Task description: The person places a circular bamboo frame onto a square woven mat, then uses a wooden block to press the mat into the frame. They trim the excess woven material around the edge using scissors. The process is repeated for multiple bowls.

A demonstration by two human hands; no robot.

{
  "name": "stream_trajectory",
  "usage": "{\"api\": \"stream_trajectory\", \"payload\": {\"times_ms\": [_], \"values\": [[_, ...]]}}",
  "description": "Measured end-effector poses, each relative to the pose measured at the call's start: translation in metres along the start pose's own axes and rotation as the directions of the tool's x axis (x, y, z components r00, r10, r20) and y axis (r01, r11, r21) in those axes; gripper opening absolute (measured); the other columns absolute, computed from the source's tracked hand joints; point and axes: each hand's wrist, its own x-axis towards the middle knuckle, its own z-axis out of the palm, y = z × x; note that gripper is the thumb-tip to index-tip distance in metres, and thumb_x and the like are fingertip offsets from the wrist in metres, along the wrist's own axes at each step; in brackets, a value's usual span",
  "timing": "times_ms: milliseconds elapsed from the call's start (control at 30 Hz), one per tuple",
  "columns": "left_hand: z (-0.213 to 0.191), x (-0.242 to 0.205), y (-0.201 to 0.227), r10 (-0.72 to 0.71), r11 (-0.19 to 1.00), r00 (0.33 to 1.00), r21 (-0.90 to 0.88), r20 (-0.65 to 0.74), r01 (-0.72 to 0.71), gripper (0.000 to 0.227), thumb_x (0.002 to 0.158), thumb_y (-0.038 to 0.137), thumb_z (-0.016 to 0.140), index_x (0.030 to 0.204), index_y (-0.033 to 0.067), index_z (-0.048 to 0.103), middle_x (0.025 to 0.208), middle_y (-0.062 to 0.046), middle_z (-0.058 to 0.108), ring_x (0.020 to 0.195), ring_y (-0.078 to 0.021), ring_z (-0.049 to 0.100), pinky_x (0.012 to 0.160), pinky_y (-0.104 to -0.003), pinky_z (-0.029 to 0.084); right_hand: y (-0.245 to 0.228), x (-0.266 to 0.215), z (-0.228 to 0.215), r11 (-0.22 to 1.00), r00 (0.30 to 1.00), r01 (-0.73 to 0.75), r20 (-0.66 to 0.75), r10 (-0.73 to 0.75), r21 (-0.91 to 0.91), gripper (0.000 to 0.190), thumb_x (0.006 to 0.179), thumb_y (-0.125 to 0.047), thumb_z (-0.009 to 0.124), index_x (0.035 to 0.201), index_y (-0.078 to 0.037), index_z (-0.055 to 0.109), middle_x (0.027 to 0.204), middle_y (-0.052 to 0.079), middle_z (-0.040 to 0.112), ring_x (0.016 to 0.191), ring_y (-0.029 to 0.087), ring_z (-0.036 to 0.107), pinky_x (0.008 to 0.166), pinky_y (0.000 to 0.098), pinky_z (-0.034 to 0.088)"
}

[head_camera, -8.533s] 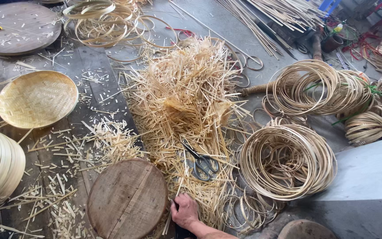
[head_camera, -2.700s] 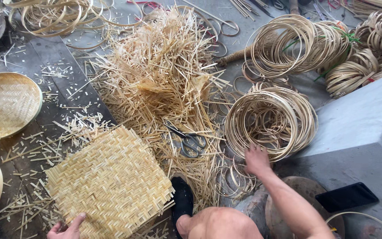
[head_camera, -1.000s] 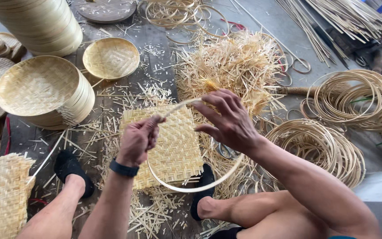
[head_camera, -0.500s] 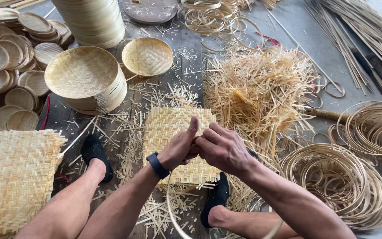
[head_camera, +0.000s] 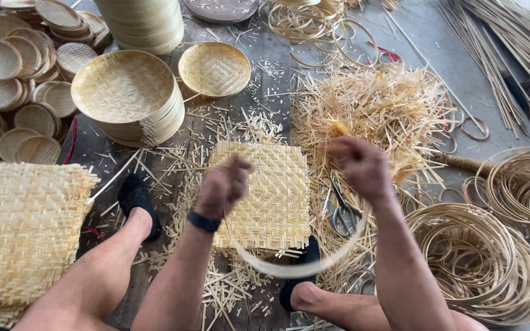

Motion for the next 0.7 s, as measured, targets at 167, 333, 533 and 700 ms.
{"api": "stream_trajectory", "payload": {"times_ms": [167, 333, 533, 700], "values": [[-0.021, 0.000, 0.009, 0.214, 0.920, 0.974, -0.320, -0.071, -0.225, 0.033, 0.103, 0.040, 0.061, 0.091, 0.0100, 0.068, 0.070, 0.002, 0.064, 0.060, -0.0091, 0.055, 0.055, -0.026, 0.048, 0.048, -0.007, 0.010, 0.517, 0.998, -0.065, 0.048, 0.046, 0.853, 0.037, 0.105, -0.026, 0.058, 0.140, -0.017, 0.064, 0.079, 0.003, 0.070, 0.061, 0.010, 0.063, 0.052, 0.0249, 0.055], [-0.022, 0.004, 0.049, -0.098, 0.992, 0.963, -0.104, -0.250, 0.074, 0.032, 0.089, 0.037, 0.064, 0.090, 0.0058, 0.070, 0.067, 0.001, 0.067, 0.056, -0.0085, 0.056, 0.049, -0.023, 0.046, 0.068, -0.002, 0.019, 0.611, 0.998, -0.038, 0.005, 0.056, 0.790, 0.033, 0.106, -0.022, 0.062, 0.138, -0.021, 0.065, 0.078, 0.001, 0.071, 0.044, 0.003, 0.046, 0.034, 0.0187, 0.036], [-0.041, 0.008, 0.045, -0.093, 0.970, 0.942, -0.243, -0.321, 0.013, 0.033, 0.095, 0.032, 0.076, 0.076, 0.0109, 0.059, 0.057, 0.005, 0.050, 0.045, -0.0061, 0.044, 0.037, -0.020, 0.036, 0.063, -0.007, 0.025, 0.794, 0.983, -0.168, 0.161, 0.089, 0.584, 0.034, 0.103, -0.017, 0.063, 0.137, -0.015, 0.069, 0.070, -0.001, 0.063, 0.048, 0.004, 0.042, 0.038, 0.0194, 0.033], [-0.044, 0.007, 0.037, -0.070, 0.951, 0.963, -0.308, -0.261, -0.015, 0.032, 0.095, 0.032, 0.075, 0.076, 0.0128, 0.058, 0.057, 0.005, 0.051, 0.044, -0.0045, 0.043, 0.036, -0.019, 0.033, 0.060, -0.006, 0.037, 0.596, 0.967, -0.252, 0.171, 0.190, 0.762, 0.037, 0.101, -0.025, 0.058, 0.136, -0.014, 0.066, 0.065, -0.001, 0.059, 0.046, 0.007, 0.045, 0.039, 0.0218, 0.037]]}}
